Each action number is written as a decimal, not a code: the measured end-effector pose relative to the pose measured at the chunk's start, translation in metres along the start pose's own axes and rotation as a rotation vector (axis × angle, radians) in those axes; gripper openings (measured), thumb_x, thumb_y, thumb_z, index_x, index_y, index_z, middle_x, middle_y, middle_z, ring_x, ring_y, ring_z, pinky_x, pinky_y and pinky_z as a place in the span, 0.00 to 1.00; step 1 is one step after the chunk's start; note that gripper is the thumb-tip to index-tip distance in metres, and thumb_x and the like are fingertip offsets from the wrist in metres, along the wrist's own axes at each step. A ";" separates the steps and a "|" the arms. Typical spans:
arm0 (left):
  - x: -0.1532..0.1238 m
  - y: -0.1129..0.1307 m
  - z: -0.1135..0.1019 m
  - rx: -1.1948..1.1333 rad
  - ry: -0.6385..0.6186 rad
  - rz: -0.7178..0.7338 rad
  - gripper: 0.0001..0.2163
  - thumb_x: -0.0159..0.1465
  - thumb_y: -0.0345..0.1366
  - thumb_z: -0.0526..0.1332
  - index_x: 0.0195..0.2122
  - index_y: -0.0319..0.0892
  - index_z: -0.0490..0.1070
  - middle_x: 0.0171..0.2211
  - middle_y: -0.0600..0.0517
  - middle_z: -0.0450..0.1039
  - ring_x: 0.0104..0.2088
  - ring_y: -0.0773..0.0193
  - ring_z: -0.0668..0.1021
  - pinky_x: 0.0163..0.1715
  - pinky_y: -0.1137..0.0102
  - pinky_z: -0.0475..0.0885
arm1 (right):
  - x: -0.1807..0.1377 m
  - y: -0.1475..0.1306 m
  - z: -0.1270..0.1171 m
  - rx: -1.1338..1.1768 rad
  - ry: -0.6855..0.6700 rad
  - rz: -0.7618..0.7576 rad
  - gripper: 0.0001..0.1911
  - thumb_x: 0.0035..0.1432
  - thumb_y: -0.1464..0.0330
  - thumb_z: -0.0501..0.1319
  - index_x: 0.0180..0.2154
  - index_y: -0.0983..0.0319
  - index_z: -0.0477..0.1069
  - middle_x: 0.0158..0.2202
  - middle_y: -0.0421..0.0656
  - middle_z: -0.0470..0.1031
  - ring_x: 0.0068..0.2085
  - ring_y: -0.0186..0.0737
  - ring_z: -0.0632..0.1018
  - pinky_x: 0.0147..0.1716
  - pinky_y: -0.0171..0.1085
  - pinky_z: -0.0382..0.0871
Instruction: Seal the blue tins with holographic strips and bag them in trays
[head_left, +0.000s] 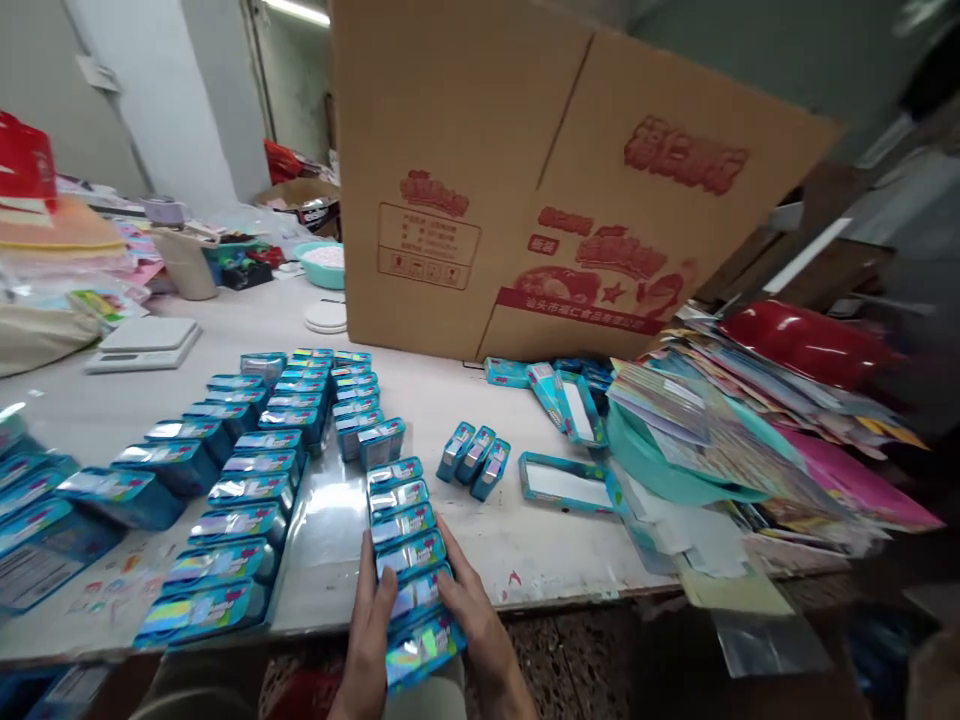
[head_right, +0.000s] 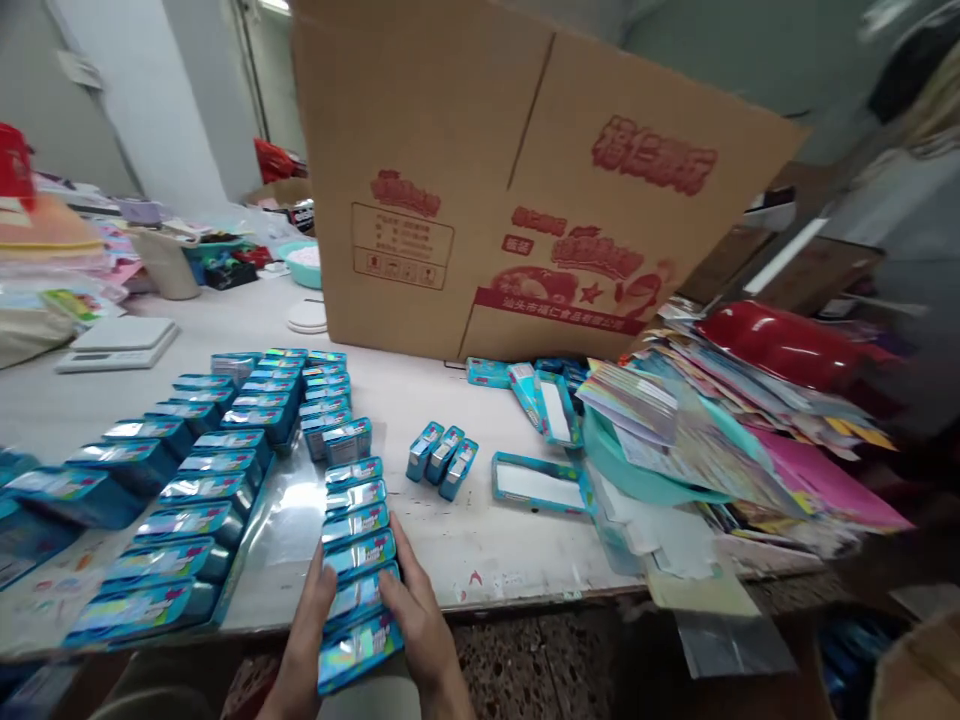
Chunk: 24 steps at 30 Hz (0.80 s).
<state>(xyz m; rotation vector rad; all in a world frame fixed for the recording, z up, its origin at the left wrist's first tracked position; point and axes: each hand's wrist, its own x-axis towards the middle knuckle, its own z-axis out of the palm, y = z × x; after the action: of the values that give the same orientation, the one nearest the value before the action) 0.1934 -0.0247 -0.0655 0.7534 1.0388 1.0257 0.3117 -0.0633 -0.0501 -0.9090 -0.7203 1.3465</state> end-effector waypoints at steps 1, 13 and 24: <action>-0.006 -0.004 0.004 0.007 -0.016 -0.018 0.42 0.61 0.60 0.61 0.72 0.50 0.48 0.72 0.50 0.49 0.71 0.46 0.53 0.70 0.54 0.50 | -0.013 -0.003 -0.002 0.000 0.056 0.008 0.35 0.60 0.55 0.65 0.66 0.51 0.59 0.69 0.39 0.58 0.69 0.50 0.60 0.67 0.49 0.51; -0.002 -0.054 0.114 -0.022 -0.571 -0.259 0.41 0.60 0.49 0.66 0.71 0.45 0.51 0.71 0.44 0.53 0.68 0.45 0.61 0.66 0.55 0.61 | -0.074 -0.027 -0.087 0.097 0.688 -0.145 0.38 0.56 0.54 0.68 0.66 0.51 0.61 0.61 0.43 0.71 0.62 0.54 0.71 0.60 0.52 0.65; -0.015 -0.088 0.100 0.202 -0.478 0.029 0.57 0.49 0.61 0.69 0.73 0.47 0.39 0.72 0.42 0.47 0.70 0.41 0.53 0.69 0.51 0.49 | -0.007 -0.096 -0.227 -1.597 0.779 -0.115 0.22 0.64 0.65 0.57 0.58 0.62 0.70 0.58 0.57 0.70 0.61 0.58 0.67 0.60 0.55 0.58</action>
<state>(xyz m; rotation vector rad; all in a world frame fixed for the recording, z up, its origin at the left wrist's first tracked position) 0.3127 -0.0729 -0.1031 1.1178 0.7214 0.7188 0.5547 -0.0993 -0.0763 -2.3705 -1.1222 -0.0439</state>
